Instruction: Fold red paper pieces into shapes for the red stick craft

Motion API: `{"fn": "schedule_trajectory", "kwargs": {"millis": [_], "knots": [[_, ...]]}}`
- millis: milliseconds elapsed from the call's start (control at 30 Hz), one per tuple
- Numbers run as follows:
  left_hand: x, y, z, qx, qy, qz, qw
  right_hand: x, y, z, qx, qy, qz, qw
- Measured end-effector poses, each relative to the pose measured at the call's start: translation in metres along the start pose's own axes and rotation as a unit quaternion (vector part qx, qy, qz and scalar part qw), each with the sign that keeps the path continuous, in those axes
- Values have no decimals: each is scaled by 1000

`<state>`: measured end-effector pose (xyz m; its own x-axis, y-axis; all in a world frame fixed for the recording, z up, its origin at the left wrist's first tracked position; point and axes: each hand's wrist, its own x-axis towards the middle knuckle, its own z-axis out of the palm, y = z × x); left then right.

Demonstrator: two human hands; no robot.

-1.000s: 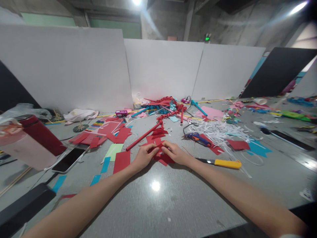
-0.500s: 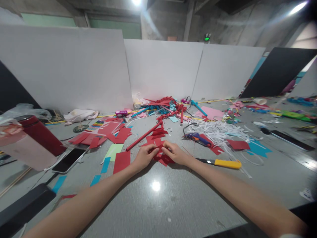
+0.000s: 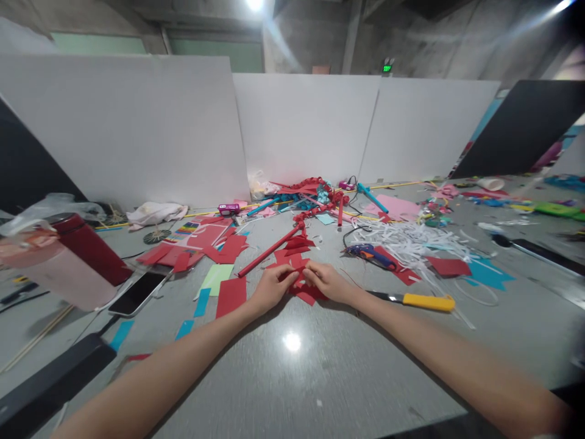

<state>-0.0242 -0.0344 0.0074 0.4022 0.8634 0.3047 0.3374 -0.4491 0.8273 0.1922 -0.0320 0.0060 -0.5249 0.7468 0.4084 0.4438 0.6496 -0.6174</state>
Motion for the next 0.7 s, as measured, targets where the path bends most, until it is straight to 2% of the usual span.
{"fn": "schedule_trajectory", "kwargs": {"millis": [433, 700], "knots": [[0, -3, 0, -9, 26, 0, 1000, 1, -3, 5, -4, 34, -17, 999], [0, -2, 1, 7, 29, 15, 999, 2, -2, 5, 7, 104, -20, 994]]}}
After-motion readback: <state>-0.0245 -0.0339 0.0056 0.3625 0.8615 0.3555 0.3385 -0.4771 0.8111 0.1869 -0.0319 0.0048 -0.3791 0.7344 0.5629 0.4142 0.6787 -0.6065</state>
